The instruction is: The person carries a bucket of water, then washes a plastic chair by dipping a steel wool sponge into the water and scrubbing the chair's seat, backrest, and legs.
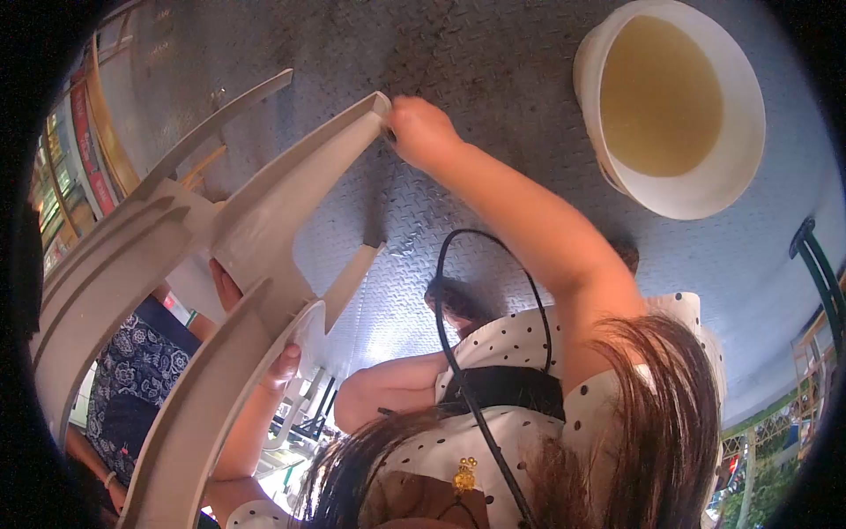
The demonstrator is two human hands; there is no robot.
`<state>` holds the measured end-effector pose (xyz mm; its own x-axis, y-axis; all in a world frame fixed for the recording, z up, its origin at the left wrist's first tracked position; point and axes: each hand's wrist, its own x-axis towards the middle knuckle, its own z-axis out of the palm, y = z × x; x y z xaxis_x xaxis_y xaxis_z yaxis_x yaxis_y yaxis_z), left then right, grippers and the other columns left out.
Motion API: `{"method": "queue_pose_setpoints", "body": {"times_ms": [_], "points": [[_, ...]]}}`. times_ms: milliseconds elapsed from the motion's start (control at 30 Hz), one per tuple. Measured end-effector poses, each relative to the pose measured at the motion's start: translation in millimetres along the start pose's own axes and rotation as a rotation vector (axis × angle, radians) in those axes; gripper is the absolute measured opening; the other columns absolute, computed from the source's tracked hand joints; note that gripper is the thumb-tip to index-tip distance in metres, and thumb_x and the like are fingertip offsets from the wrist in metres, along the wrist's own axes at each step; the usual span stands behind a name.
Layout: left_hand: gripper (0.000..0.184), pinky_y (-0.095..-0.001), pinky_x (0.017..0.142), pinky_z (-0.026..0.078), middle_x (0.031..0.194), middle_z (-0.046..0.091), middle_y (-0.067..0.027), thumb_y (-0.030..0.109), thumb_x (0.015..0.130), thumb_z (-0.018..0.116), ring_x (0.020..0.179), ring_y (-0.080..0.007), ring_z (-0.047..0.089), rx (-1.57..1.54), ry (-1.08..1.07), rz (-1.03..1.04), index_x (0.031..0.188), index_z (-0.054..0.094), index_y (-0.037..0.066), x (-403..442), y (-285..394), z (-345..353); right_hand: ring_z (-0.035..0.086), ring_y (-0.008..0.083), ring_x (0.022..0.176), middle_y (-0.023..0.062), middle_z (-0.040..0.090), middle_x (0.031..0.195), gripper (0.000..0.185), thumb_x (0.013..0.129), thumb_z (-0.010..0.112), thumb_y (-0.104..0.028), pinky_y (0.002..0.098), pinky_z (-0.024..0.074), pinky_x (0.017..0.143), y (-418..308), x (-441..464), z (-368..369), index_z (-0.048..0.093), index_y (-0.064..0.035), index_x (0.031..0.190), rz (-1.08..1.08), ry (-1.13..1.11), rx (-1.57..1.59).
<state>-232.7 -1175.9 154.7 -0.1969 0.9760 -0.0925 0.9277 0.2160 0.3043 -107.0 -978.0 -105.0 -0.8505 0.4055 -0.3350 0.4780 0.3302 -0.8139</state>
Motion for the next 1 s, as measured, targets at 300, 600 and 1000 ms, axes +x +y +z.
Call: {"method": "queue_pose_setpoints", "body": {"times_ms": [300, 600, 1000], "points": [[0.102, -0.0647, 0.105, 0.015, 0.145, 0.012, -0.0401, 0.072, 0.083, 0.038, 0.135, -0.0542, 0.016, -0.037, -0.034, -0.046, 0.146, 0.015, -0.006, -7, 8, -3, 0.063, 0.0311, 0.087, 0.0141, 0.065, 0.092, 0.017, 0.077, 0.066, -0.010, 0.0369, 0.0502, 0.077, -2, 17, -6, 0.069, -0.0044, 0.093, 0.038, 0.559, 0.328], [0.104, -0.0653, 0.104, 0.016, 0.144, 0.013, -0.0414, 0.072, 0.082, 0.040, 0.134, -0.0553, 0.017, -0.007, -0.062, -0.036, 0.146, 0.014, -0.007, -3, 5, -8, 0.062, 0.0256, 0.084, 0.0115, 0.063, 0.093, 0.016, 0.080, 0.067, -0.010, 0.0326, 0.0491, 0.075, -16, -5, 8, 0.070, -0.0079, 0.096, 0.111, 0.519, 0.533], [0.102, -0.0631, 0.105, 0.019, 0.145, 0.016, -0.0381, 0.072, 0.084, 0.037, 0.134, -0.0543, 0.019, 0.043, 0.020, 0.082, 0.144, 0.017, -0.008, -8, -9, 7, 0.060, 0.0176, 0.089, 0.0070, 0.064, 0.093, 0.014, 0.083, 0.066, -0.014, 0.0302, 0.0464, 0.081, -13, -25, 14, 0.068, -0.0042, 0.093, 0.224, 0.864, 0.973]]}}
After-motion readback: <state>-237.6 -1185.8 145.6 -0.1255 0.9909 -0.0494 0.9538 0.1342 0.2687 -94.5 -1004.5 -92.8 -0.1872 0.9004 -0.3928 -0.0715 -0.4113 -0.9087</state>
